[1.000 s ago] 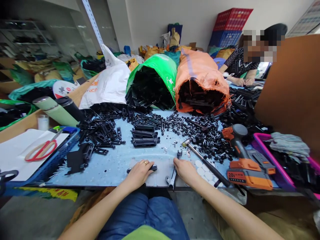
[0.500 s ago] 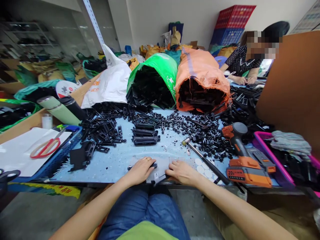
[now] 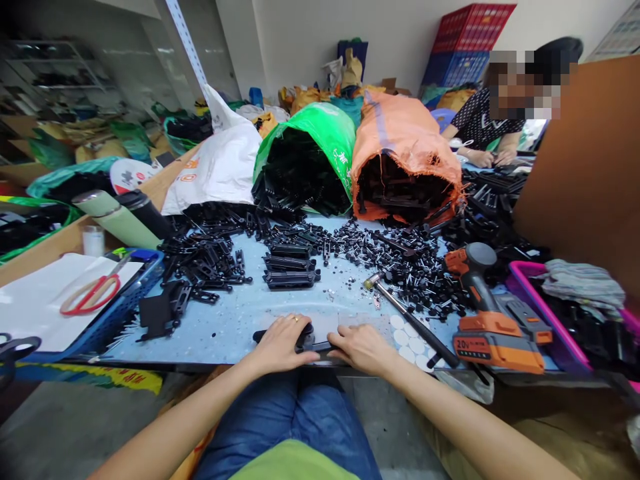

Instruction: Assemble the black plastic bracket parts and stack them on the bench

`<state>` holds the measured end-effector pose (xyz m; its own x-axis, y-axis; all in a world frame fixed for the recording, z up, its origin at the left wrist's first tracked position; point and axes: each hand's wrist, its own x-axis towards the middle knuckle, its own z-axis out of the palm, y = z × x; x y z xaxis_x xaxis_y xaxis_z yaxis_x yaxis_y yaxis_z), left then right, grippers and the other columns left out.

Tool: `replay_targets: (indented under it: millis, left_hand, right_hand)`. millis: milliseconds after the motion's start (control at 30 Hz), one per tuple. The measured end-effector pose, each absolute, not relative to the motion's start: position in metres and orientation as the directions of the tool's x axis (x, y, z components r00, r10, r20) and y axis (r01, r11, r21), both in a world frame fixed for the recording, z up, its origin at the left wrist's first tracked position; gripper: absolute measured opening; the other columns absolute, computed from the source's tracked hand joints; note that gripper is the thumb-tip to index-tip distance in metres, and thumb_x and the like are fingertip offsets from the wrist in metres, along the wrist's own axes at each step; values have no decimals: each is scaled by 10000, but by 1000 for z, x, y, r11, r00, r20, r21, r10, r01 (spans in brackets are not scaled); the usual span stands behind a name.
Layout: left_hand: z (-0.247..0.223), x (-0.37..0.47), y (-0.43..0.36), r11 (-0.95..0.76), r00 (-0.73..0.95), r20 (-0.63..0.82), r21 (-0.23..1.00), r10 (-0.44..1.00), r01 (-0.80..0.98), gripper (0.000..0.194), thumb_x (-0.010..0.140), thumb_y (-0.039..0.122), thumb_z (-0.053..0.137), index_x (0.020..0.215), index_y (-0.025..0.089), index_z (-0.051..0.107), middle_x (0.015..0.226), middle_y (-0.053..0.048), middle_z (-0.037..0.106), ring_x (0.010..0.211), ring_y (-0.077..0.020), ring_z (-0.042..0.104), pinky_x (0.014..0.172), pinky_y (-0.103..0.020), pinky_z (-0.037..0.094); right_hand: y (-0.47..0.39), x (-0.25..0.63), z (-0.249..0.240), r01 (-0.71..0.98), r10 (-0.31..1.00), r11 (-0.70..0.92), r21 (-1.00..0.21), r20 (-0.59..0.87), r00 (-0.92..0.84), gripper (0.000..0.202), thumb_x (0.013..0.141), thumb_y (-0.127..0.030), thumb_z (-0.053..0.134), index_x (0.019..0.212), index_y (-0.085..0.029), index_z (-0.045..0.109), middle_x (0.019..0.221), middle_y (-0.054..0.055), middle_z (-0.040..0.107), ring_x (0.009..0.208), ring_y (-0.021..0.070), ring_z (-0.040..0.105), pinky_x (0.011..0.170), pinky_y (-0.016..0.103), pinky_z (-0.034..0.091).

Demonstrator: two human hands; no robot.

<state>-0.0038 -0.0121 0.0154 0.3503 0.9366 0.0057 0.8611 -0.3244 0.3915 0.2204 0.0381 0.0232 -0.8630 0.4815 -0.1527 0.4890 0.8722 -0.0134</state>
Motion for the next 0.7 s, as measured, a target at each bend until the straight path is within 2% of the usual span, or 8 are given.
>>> replay_targets:
  millis: [67,100,233,333,500,600,667,700]
  left_hand:
    - [15,-3,-16,-315,326,41,395,944,863,631,628,628,629,1035,183,446,958,-63,547,900,-263,508,772,-374,405]
    - [14,-4,-17,-314,319,55,400,946,861,635,614,621,646,1025,183,443,949,-60,546,888,-259,513,755,-364,410]
    - [8,-6,-19,-344,335,98,429,937,835,477,718,534,604,1005,189,443,931,-54,548,878,-232,527,716,-321,417]
    - [3,-9,-19,-360,335,136,445,932,820,436,751,532,571,990,188,449,925,-51,555,874,-222,534,716,-314,420]
    - [4,-9,-21,-350,347,89,435,933,830,481,732,596,557,975,189,471,891,-42,567,838,-217,543,701,-319,433]
    - [14,3,-6,-405,402,94,393,911,826,577,717,653,526,1055,189,471,993,-69,562,948,-241,516,799,-355,429]
    - [22,20,24,-435,415,135,342,900,833,540,792,598,470,1150,196,439,1106,-83,532,1064,-245,462,895,-376,388]
    - [25,31,45,-430,404,148,316,903,846,462,849,519,430,1184,201,423,1142,-82,518,1096,-235,444,920,-374,372]
  right_hand:
    - [33,218,30,507,509,861,43,-124,-852,358,935,-490,253,1011,-239,497,847,31,575,659,168,558,523,280,223]
    - [31,216,33,515,520,854,69,-109,-847,349,935,-484,259,1014,-239,494,848,35,573,660,171,555,532,282,231]
    - [26,209,45,538,548,834,125,-71,-833,300,937,-449,290,1011,-236,487,838,43,567,663,177,544,565,284,257]
    - [28,205,55,527,537,840,125,-69,-840,294,932,-451,306,968,-229,495,836,41,562,665,179,540,579,285,270]
    - [39,211,50,500,503,864,52,-83,-860,293,919,-465,343,938,-227,513,847,32,564,653,167,530,584,281,281]
    - [48,225,31,499,496,866,-26,-73,-865,334,914,-482,347,922,-210,541,850,40,570,729,177,535,627,288,306]
    - [53,236,20,522,520,851,-61,-40,-853,348,912,-482,350,943,-204,556,874,52,573,798,192,530,675,303,319]
    - [55,241,15,536,536,840,-80,-24,-844,348,911,-480,355,956,-203,562,889,57,573,822,197,525,696,311,323]
